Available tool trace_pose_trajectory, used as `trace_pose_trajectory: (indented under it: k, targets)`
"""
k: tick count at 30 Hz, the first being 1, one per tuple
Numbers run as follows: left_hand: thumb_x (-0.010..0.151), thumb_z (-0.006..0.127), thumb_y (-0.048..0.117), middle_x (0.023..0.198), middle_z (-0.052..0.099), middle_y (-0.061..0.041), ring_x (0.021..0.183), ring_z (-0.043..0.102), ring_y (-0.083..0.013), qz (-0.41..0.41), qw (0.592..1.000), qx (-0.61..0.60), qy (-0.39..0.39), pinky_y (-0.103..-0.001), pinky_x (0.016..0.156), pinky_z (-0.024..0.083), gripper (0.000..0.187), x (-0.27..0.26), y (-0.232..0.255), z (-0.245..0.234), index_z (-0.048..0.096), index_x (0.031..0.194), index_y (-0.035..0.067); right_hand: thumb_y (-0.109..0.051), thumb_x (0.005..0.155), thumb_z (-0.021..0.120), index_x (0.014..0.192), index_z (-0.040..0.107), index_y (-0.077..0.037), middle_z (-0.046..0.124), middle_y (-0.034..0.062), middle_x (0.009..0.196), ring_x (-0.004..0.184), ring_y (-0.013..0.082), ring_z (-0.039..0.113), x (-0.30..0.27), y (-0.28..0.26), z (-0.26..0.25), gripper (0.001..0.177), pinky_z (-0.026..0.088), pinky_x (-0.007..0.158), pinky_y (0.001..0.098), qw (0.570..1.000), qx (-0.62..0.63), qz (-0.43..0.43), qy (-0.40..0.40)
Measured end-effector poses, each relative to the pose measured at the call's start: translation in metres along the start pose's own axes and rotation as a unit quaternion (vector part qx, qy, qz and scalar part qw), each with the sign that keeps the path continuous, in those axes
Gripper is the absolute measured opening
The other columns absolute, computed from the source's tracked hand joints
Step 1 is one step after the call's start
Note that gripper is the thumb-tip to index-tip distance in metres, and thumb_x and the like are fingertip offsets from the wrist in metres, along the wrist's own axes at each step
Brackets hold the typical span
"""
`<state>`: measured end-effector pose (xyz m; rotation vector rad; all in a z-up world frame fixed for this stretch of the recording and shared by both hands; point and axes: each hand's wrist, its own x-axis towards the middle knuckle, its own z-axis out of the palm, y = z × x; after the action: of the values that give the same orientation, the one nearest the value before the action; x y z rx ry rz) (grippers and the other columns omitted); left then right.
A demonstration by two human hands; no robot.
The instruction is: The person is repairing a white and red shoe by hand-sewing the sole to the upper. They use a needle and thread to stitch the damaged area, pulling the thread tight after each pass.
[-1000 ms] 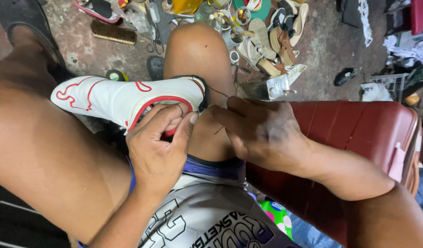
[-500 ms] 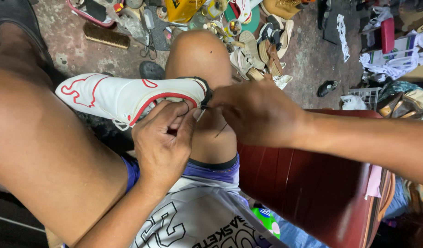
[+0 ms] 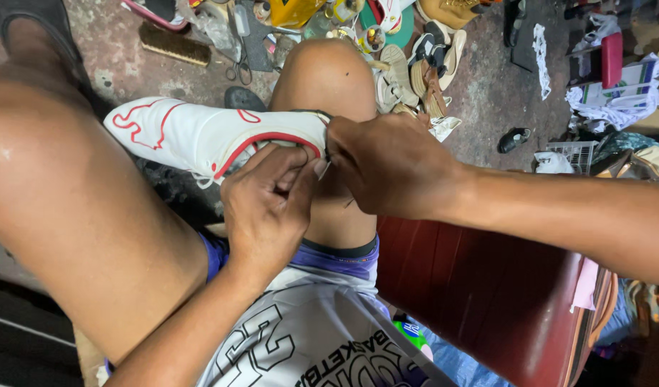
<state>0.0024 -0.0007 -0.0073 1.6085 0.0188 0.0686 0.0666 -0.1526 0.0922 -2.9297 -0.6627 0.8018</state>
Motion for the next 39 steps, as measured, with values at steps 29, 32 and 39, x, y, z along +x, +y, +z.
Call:
trace_pose_trajectory:
  k: [29,32,39]
  targets:
    - [0.094,0.070,0.013,0.095,0.066,-0.013,0.081,0.067,-0.0350,0.099,0.984,0.118,-0.084,-0.045,0.067,0.051,0.011,-0.005,0.007,-0.018,0.065,0.099,0.006,-0.011,0.090,0.066,0.104,0.068,-0.005,0.069,0.0183,0.078,0.058,0.0361,0.064,-0.031,0.019,-0.013,0.016,0.048,0.054,0.0420,0.994,0.087,-0.002,0.070]
    - [0.098,0.068,0.011,0.094,0.065,-0.011,0.072,0.062,-0.0224,0.090,0.994,0.042,-0.049,-0.034,0.064,0.050,0.008,-0.020,0.012,-0.032,0.065,0.101,0.005,-0.012,0.091,0.066,0.103,0.068,-0.006,0.070,0.0181,0.079,0.060,0.0348,0.067,-0.032,0.022,-0.010,0.014,0.050,0.055,0.0408,0.993,0.095,0.014,0.065]
    - [0.108,0.052,0.007,0.092,0.065,-0.006,0.073,0.053,-0.0073,-0.108,0.914,-0.387,-0.054,-0.026,0.060,0.042,0.011,-0.033,0.008,-0.046,0.061,0.109,-0.001,-0.010,0.090,0.066,0.106,0.069,-0.006,0.074,0.0139,0.090,0.067,0.0307,0.072,-0.026,0.018,-0.012,0.016,0.054,0.058,0.0389,0.989,0.114,-0.030,0.087]
